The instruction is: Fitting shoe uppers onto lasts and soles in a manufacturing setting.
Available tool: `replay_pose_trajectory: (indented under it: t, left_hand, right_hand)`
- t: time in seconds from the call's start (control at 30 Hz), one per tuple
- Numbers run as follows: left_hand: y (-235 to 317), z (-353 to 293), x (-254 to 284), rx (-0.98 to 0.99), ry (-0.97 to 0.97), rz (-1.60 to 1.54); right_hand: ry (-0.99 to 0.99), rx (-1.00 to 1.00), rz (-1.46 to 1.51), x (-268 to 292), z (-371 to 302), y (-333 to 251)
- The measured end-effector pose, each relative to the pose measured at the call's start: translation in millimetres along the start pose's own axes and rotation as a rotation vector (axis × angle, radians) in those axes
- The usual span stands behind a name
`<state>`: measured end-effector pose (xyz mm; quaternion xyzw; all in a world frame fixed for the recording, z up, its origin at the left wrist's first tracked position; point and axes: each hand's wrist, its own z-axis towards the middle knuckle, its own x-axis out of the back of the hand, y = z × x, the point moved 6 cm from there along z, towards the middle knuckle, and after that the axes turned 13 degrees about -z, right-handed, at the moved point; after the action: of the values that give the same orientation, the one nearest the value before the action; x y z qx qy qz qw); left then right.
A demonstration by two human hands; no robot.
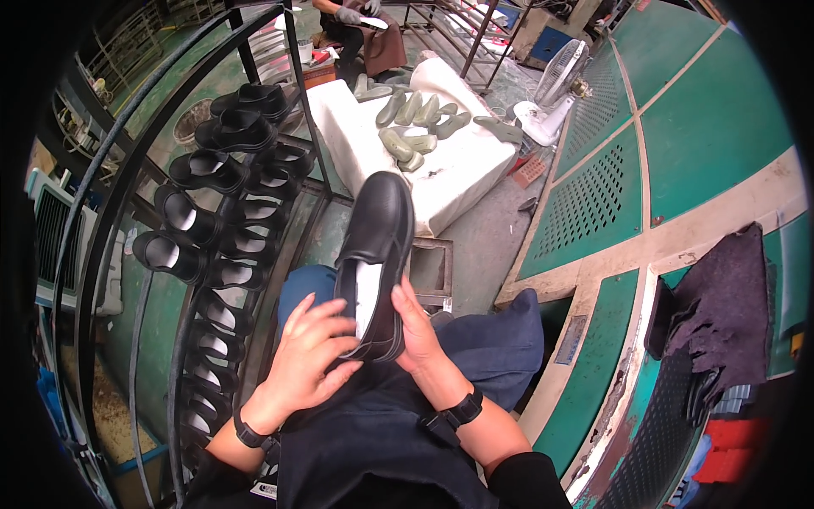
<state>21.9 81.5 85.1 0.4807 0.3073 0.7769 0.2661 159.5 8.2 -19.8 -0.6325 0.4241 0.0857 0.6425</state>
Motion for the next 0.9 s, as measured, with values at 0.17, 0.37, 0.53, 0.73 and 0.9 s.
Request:
replay_pose_trajectory:
  t: [0.17,0.37,0.53,0.73,0.9]
  left_hand:
    - [-23,-1,2,0.124,0.179,-0.299]
    - [-53,-7,-23,0.421,0.260,-0.892]
    - [-69,-14,-33,0.593,0.262,-1.149]
    - [-76,-15,-37,0.601,0.286,-1.181]
    - [-78,-18,-39,0.651,0.313,-1.161]
  right_hand:
    - [0.075,0.156,-0.024,21,4,-24]
    - [0.186,0.264,-0.141,17,-4,-41]
    - [0.066,0.311,-0.146,4,-11,-42]
    - [0.107,0.346,-0.211,2,-18,-40]
    - [0.121,0.338,-0.283,-4,-18,-38]
